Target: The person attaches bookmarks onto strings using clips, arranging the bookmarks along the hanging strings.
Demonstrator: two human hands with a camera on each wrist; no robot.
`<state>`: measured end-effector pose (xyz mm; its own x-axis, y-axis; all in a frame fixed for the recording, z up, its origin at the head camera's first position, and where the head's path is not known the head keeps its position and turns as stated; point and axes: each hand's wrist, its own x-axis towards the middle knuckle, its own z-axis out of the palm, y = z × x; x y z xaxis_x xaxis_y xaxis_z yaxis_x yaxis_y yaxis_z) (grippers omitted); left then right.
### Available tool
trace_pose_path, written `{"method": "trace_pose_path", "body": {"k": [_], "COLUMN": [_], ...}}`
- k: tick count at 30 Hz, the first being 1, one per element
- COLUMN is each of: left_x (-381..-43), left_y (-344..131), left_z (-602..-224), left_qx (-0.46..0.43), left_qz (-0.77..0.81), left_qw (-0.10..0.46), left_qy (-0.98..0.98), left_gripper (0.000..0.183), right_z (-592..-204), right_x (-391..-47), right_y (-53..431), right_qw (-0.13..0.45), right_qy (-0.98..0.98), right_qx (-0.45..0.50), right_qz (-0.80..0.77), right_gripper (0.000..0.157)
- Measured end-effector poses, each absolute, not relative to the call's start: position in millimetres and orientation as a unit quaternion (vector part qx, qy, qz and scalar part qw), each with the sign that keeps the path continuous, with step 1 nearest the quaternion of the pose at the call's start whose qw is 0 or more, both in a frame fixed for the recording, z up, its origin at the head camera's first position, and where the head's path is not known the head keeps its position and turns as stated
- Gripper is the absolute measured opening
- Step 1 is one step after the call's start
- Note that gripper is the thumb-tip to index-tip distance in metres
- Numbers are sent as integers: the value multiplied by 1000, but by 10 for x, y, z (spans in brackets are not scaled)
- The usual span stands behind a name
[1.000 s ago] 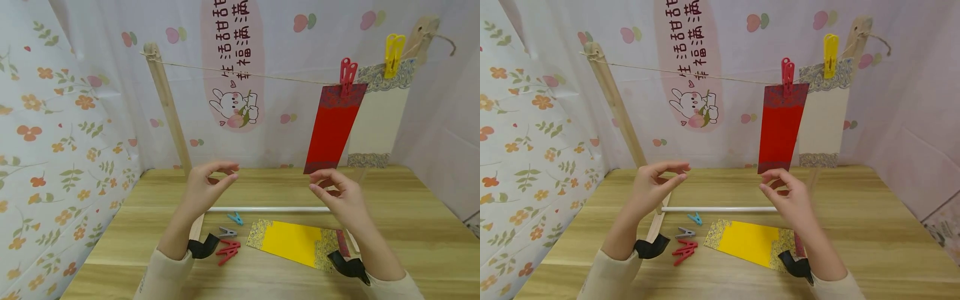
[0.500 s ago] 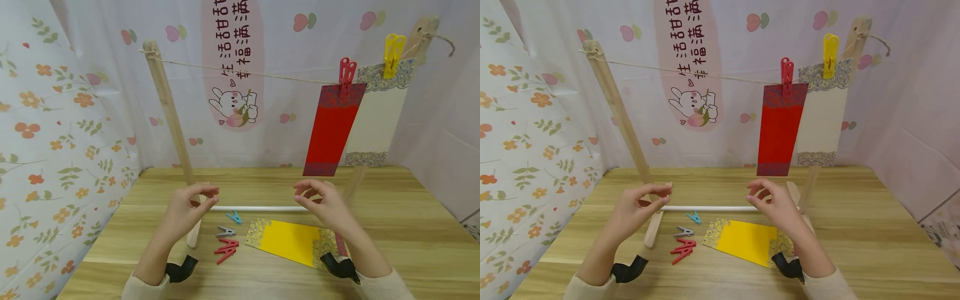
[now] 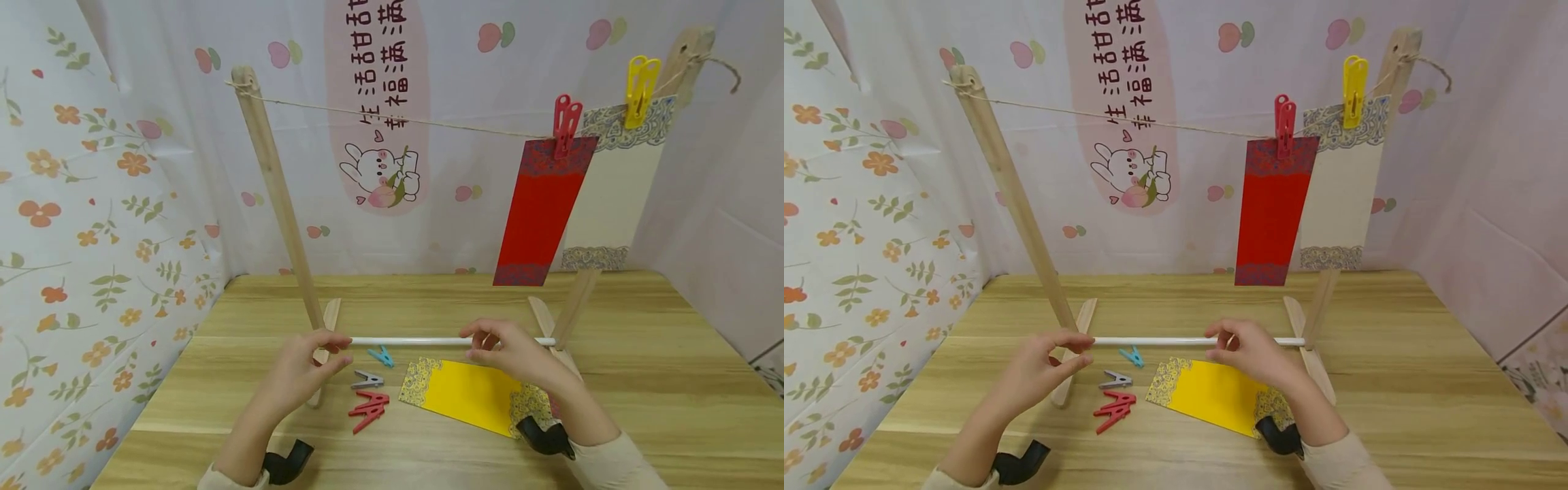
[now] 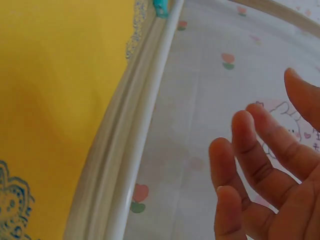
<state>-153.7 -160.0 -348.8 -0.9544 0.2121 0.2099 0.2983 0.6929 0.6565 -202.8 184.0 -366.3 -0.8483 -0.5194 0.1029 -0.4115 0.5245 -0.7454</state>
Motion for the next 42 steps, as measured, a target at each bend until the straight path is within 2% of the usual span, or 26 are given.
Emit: {"method": "trace_pose_path", "body": {"k": [8, 16, 20, 26, 32, 42], "left_x": [-1522, -1489, -1478, -1463, -1441, -1428], "left_y": [-1616, -1588, -1564, -1553, -1565, -1557], "left_z": [-3669, -3784, -3838, -3876, -3879, -3890], "left_qx": [-181, -182, -177, -179, -171, -155], "left_qz": [-321, -321, -319, -289, -254, -235], "left_qw": [-2, -85, -110, -130, -133, -119], "left_qy": [-930, -925, -925, -932, -943, -952], "left_gripper": [23, 23, 26, 37, 44, 39], "right_z": [-3822, -3907, -3929, -3946, -3952, -3959], "right_x": [-2064, -2036, -2016, -2008, -1990, -1935], "right_y": [1801, 1739, 1717, 1693, 1646, 1576], "right_qw": [148, 186, 199, 196, 206, 200], "right_qy": [860, 879, 889, 901, 912, 928], "right_qx": [-294, -264, -245, -239, -201, -191], "right_qz": [-390, -351, -332, -305, -291, -248], "right_gripper": [37, 37, 38, 38, 45, 54]}}
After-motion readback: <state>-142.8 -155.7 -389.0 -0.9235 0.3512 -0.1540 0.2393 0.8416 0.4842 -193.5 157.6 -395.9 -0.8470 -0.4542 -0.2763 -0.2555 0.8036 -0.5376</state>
